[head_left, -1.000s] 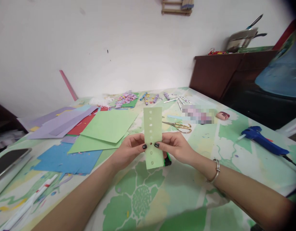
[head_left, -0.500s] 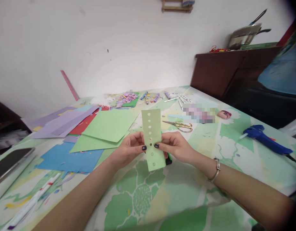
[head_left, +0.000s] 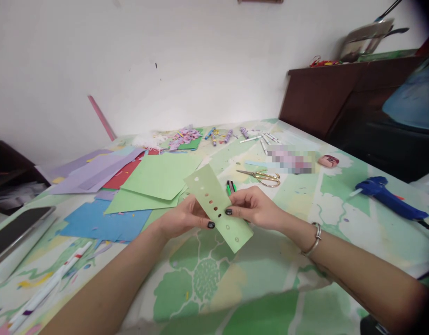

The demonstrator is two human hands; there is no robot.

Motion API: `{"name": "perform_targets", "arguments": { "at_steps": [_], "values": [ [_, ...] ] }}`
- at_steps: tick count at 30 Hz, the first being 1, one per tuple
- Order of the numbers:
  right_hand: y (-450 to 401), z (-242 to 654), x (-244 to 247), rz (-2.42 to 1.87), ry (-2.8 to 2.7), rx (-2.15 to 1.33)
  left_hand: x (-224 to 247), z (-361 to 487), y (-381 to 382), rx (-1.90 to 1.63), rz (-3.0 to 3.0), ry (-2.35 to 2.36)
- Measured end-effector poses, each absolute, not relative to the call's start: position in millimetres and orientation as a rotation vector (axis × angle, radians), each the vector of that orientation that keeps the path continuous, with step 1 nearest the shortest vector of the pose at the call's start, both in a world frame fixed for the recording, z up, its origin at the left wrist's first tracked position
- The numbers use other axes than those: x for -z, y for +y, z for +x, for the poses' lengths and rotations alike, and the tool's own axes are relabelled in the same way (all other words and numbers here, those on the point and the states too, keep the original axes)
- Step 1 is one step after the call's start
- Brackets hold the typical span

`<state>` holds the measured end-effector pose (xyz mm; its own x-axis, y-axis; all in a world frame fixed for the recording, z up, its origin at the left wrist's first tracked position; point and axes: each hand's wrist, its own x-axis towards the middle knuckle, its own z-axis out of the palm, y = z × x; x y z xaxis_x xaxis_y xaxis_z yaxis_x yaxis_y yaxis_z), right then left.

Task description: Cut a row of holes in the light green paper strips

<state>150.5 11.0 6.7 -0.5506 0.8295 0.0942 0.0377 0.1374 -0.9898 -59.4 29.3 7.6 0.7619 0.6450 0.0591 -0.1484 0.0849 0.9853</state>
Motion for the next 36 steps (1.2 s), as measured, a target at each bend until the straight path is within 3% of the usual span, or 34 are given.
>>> {"name": "perform_targets", "arguments": {
  "at_steps": [7, 17, 36],
  "values": [
    [13.4, 154.4, -7.2, -0.872, -1.783, -1.451, -5.3, -62.9, 30.1, -0.594, 1.388, 0.508],
    [14.8, 151.0, -3.7, -0.855, -1.700, -1.498, 1.0, -54.8, 35.9, -0.935, 1.444, 0.634],
    [16.9, 146.7, -0.2, -0.808, -1.465, -1.590, -1.5, -41.0, 19.3, -1.183, 1.790, 0.808]
  ]
}}
